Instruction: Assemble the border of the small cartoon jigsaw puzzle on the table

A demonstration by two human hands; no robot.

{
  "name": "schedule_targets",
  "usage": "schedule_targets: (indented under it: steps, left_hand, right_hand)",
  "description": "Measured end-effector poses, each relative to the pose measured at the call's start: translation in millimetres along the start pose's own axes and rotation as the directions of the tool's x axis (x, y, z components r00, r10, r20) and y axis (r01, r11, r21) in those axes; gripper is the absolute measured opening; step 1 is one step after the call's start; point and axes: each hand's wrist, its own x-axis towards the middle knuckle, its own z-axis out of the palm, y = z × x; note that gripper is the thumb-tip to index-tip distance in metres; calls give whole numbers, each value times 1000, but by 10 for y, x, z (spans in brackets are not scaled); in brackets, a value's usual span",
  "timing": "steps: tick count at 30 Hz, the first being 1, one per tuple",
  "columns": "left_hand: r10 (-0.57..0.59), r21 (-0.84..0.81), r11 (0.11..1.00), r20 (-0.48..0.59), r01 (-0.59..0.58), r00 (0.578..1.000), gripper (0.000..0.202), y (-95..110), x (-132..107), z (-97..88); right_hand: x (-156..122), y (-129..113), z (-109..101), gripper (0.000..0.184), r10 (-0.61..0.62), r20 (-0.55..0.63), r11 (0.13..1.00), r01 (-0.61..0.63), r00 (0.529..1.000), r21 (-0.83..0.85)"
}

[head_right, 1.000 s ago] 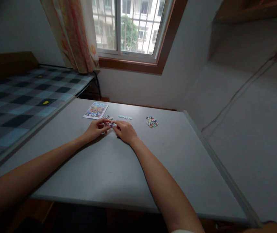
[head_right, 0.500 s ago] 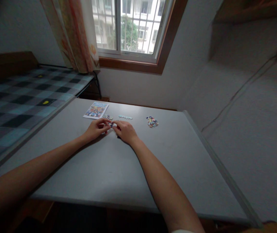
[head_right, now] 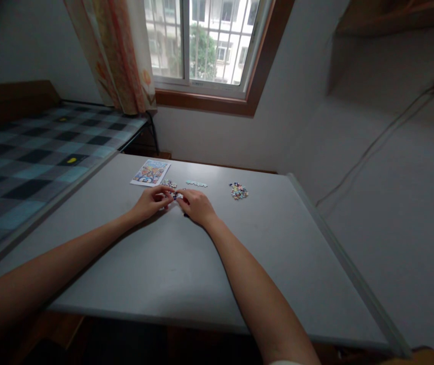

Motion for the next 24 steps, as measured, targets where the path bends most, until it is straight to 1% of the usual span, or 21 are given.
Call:
schedule_targets:
  steps: [24]
  left_hand:
    - [-11, 3, 1000, -2, 11, 1000, 33, 18, -4, 8]
  right_hand:
    - [6, -16, -7, 25, -1, -2, 1000, 1, 1000, -3]
